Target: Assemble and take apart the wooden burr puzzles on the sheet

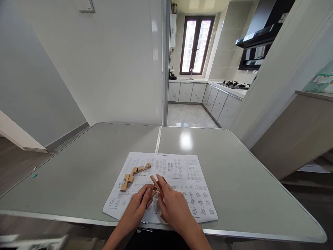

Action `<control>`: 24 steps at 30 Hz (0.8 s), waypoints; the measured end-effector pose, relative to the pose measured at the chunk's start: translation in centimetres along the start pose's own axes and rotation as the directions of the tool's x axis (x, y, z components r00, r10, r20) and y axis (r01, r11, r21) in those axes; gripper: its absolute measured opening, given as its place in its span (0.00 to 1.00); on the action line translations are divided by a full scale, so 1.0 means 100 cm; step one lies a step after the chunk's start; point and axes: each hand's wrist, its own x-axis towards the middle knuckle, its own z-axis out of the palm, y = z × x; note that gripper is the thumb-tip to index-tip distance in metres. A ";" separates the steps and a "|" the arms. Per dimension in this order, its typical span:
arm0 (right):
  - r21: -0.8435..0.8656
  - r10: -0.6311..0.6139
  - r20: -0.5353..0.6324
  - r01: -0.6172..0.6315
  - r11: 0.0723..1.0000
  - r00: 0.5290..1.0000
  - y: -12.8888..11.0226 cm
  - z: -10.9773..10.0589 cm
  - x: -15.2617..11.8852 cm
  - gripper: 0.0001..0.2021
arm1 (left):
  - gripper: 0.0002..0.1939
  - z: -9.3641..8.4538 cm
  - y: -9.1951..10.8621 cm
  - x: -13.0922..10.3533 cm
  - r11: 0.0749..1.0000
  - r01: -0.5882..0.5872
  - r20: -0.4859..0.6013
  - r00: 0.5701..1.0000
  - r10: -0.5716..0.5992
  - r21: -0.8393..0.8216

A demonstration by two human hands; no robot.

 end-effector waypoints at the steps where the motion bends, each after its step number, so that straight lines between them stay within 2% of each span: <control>1: 0.033 0.016 -0.022 -0.015 0.999 1.000 0.001 -0.001 -0.003 0.31 | 0.22 0.000 0.000 0.000 1.000 0.008 -0.009 1.000 -0.008 -0.022; 5: 0.129 0.099 -0.070 -0.090 0.988 0.993 0.010 -0.005 -0.024 0.34 | 0.23 -0.001 -0.005 0.002 0.994 0.037 -0.043 0.998 -0.042 -0.106; 8: 0.096 0.049 -0.020 -0.047 0.994 0.999 0.020 -0.013 -0.040 0.34 | 0.24 0.000 -0.009 0.003 0.985 0.053 -0.049 0.997 -0.062 -0.167; 12: 0.070 -0.008 0.066 0.003 0.998 0.998 0.031 -0.023 -0.049 0.27 | 0.25 0.000 -0.007 0.005 0.968 0.072 -0.057 0.995 -0.088 -0.239; 17: 0.105 -0.002 0.049 -0.003 0.995 0.999 0.038 -0.026 -0.049 0.13 | 0.27 -0.001 -0.001 0.005 0.957 0.085 -0.061 0.993 -0.106 -0.277; 24: 0.147 0.034 0.057 -0.042 0.988 0.998 0.034 -0.024 -0.048 0.08 | 0.28 0.001 -0.006 0.006 0.968 0.071 -0.057 0.995 -0.087 -0.240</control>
